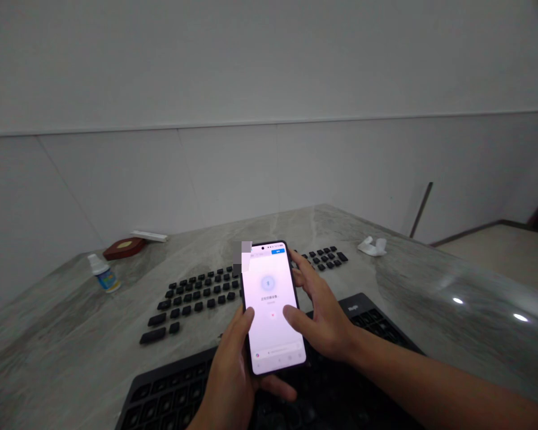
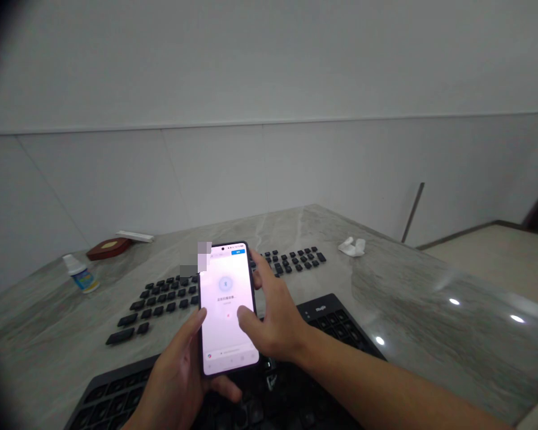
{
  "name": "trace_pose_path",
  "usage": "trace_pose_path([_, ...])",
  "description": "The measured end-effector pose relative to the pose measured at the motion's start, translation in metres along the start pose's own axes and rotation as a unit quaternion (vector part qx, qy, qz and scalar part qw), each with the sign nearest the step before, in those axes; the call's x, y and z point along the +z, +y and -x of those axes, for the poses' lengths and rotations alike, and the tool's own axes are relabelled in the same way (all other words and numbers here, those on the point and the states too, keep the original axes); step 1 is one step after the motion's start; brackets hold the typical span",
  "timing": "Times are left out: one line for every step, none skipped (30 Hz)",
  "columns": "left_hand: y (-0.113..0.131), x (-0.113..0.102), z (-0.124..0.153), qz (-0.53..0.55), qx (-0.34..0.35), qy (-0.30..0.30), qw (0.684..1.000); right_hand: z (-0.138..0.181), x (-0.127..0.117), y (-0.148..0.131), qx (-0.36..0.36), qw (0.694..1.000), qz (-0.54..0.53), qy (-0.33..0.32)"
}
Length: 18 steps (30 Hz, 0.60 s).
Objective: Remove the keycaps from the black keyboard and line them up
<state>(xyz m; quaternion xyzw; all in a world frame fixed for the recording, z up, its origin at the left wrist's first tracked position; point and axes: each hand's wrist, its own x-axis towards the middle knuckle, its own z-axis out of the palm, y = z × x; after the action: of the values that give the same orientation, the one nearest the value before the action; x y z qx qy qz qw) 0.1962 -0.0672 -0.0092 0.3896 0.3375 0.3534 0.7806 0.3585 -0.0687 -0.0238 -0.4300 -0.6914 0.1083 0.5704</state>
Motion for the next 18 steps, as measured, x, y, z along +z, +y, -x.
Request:
trace_pose_path([-0.0001,-0.0004,-0.0004,0.000,0.000,-0.001,1.000,0.0001,-0.0001,0.0000,0.000,1.000,-0.005,-0.002])
trace_pose_path([-0.0004,-0.0010,-0.0009,0.000,-0.002,-0.001,1.000,0.0002,-0.0002,-0.0001,0.001,1.000,-0.008,-0.003])
trace_pose_path([-0.0008,-0.0017,-0.0016,0.001,-0.003,-0.002,1.000,0.0002,-0.0003,-0.0003,0.002,1.000,-0.010,-0.004])
trace_pose_path([-0.0013,-0.0025,-0.0023,0.002,-0.004,-0.002,1.000,0.0002,-0.0003,-0.0006,0.001,1.000,-0.011,-0.006])
trace_pose_path([-0.0020,-0.0032,-0.0030,0.002,-0.004,-0.002,1.000,0.0001,-0.0004,-0.0010,0.000,1.000,-0.009,-0.006])
trace_pose_path([-0.0026,-0.0039,-0.0036,0.002,-0.005,-0.003,1.000,0.0000,-0.0004,-0.0014,-0.001,1.000,-0.006,-0.006])
trace_pose_path([-0.0032,-0.0044,-0.0041,0.003,-0.005,-0.002,1.000,0.0000,-0.0003,-0.0018,-0.002,1.000,-0.004,-0.006])
trace_pose_path([-0.0037,-0.0047,-0.0044,0.003,-0.005,-0.002,1.000,-0.0001,-0.0002,-0.0022,-0.004,1.000,-0.004,-0.007])
trace_pose_path([-0.0040,-0.0049,-0.0045,0.005,-0.005,-0.003,1.000,-0.0001,-0.0001,-0.0025,-0.006,1.000,-0.004,-0.007])
trace_pose_path([-0.0041,-0.0048,-0.0044,0.007,-0.006,-0.003,1.000,-0.0001,0.0000,-0.0027,-0.007,1.000,-0.006,-0.007])
trace_pose_path([-0.0040,-0.0047,-0.0043,0.008,-0.008,-0.003,1.000,0.0000,0.0000,-0.0029,-0.009,1.000,-0.009,-0.008])
trace_pose_path([-0.0037,-0.0044,-0.0040,0.009,-0.008,-0.003,1.000,0.0000,0.0001,-0.0031,-0.009,1.000,-0.013,-0.011])
trace_pose_path([-0.0032,-0.0041,-0.0037,0.009,-0.007,-0.004,1.000,0.0001,0.0000,-0.0033,-0.008,1.000,-0.016,-0.012])
trace_pose_path([-0.0028,-0.0038,-0.0035,0.009,-0.005,-0.005,1.000,0.0001,0.0000,-0.0034,-0.007,1.000,-0.017,-0.013])
trace_pose_path([-0.0025,-0.0037,-0.0034,0.009,-0.004,-0.005,1.000,0.0001,0.0000,-0.0035,-0.006,1.000,-0.018,-0.015])
trace_pose_path([-0.0023,-0.0037,-0.0034,0.009,-0.003,-0.005,1.000,0.0002,0.0000,-0.0036,-0.005,1.000,-0.019,-0.015])
trace_pose_path([-0.0024,-0.0039,-0.0035,0.010,-0.002,-0.004,1.000,0.0003,0.0000,-0.0036,-0.003,1.000,-0.018,-0.014])
trace_pose_path([-0.0026,-0.0041,-0.0038,0.011,-0.003,-0.003,1.000,0.0003,0.0001,-0.0036,-0.001,1.000,-0.016,-0.013])
